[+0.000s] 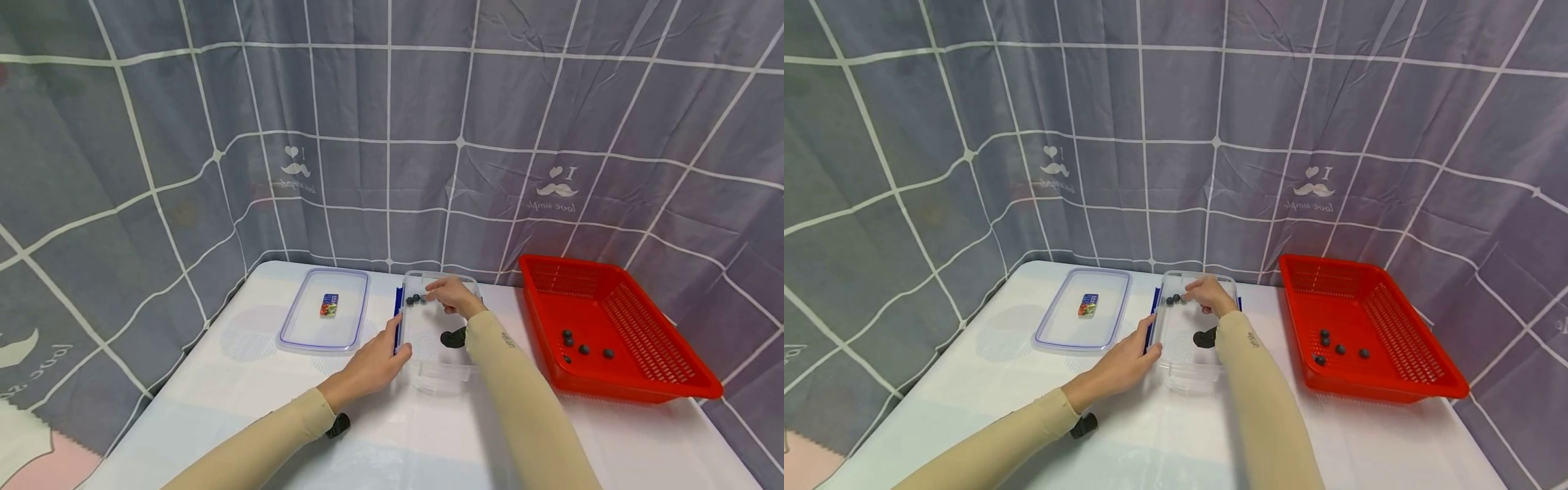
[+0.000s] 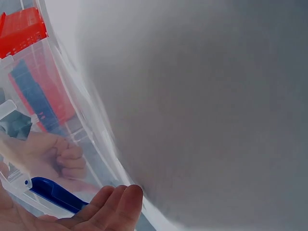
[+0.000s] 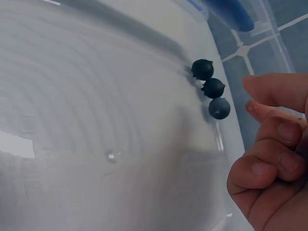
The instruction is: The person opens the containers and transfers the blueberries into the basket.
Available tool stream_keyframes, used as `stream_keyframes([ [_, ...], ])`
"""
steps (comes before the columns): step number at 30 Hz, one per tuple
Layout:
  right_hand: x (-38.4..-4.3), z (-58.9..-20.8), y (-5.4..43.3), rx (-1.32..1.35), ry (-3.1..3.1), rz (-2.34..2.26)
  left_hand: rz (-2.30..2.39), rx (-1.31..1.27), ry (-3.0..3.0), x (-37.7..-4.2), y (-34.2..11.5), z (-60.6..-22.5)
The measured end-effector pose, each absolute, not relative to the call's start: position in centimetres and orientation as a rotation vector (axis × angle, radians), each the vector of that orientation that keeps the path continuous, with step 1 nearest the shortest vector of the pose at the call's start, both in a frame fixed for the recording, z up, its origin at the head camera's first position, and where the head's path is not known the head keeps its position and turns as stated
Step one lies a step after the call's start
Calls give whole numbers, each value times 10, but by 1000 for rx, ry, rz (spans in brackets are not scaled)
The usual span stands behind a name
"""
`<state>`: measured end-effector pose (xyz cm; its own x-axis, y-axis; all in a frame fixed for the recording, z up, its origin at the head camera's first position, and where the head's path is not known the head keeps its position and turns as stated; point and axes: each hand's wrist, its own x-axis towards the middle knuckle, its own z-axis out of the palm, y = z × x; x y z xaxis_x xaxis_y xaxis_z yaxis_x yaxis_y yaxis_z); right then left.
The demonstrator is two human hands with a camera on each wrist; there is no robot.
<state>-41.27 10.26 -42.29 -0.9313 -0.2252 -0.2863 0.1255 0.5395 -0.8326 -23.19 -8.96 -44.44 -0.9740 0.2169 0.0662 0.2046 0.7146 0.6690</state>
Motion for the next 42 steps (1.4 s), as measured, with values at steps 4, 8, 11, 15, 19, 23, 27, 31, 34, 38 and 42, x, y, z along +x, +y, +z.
stream_keyframes([
  [4, -414, -428, 102, -43, 2428, -1333, 1122, 359, 2892, -233, -89, -444],
  [8, -416, -433, 99, -9, 2450, -1303, 1127, 353, 2892, -234, -89, -444],
  [11, -416, -436, 98, 5, 2464, -1273, 1125, 356, 2893, -234, -90, -445],
  [15, -413, -439, 96, 19, 2492, -1248, 1124, 358, 2895, -234, -89, -446],
  [19, -409, -442, 93, 46, 2505, -1242, 1133, 365, 2899, -233, -88, -446],
  [23, -408, -444, 89, 59, 2504, -1252, 1128, 365, 2909, -233, -89, -447],
  [27, -409, -445, 86, 71, 2541, -1245, 1122, 369, 2916, -235, -90, -447],
  [31, -410, -447, 84, 89, 2583, -1231, 1123, 376, 2917, -235, -89, -447],
  [34, -411, -448, 84, 110, 2582, -1230, 1115, 377, 2917, -236, -90, -447],
  [38, -410, -448, 84, 103, 2576, -1241, 1113, 378, 2927, -236, -90, -447],
  [42, -408, -448, 85, 81, 2578, -1236, 1116, 380, 2924, -235, -89, -447],
])
